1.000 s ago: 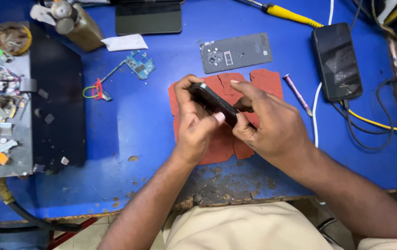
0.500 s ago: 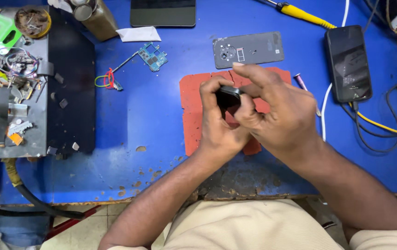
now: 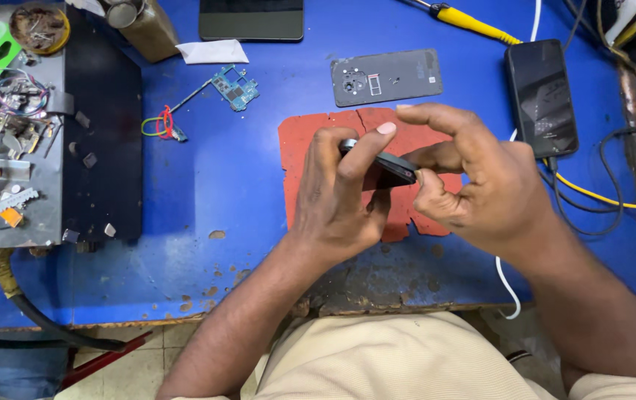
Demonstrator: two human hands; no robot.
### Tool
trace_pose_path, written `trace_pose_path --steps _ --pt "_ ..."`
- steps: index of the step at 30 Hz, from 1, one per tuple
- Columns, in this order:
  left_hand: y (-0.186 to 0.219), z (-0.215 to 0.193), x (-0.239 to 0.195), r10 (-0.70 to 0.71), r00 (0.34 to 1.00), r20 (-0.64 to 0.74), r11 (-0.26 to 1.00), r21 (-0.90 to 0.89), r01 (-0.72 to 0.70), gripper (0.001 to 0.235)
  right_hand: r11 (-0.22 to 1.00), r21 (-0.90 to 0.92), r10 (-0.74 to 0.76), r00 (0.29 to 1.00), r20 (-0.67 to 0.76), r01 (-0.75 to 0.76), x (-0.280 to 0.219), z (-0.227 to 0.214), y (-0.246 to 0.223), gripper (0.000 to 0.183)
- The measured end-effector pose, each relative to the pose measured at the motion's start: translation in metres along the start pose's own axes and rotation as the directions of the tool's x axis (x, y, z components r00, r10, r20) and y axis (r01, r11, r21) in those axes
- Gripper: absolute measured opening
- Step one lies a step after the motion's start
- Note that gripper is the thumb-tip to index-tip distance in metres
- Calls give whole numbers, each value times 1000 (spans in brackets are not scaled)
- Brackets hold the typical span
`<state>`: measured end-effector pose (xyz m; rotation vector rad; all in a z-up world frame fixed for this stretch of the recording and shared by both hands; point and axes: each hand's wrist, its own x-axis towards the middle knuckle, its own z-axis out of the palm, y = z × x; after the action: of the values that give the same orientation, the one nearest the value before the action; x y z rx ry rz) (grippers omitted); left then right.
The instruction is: The person uses a screwdriver to remove screws from a disassembled smartphone, then separates the back cover and internal frame. They handle the battery and motherboard area, repositioning components and inspecting the device. The phone remains partially disassembled at the end.
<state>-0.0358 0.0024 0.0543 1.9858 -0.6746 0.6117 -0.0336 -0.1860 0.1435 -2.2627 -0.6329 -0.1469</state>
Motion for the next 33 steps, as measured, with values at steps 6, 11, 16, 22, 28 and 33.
trace_pose_path --steps 6,11,16,22,28,33 --pt "-1 6 -5 67 992 103 995 63 -73 99 999 40 5 995 98 -9 9 -9 -3 63" --pt "-6 12 -11 131 983 128 986 82 -142 97 994 74 -95 988 122 86 18 -11 -11 59" --pt "-6 14 -10 115 982 152 991 46 -124 101 1000 -25 -9 990 144 13 20 -9 -15 55" --pt "3 9 4 -46 999 -9 978 202 47 112 1000 20 -17 1000 19 16 15 -19 3 50" --pt "-13 4 11 -449 886 -113 757 -575 310 101 898 439 162 909 -385 25 -11 14 37 43" --pt "-36 9 4 -716 689 112 146 -941 304 61 965 263 72 963 -259 -1 -41 50 55 49"
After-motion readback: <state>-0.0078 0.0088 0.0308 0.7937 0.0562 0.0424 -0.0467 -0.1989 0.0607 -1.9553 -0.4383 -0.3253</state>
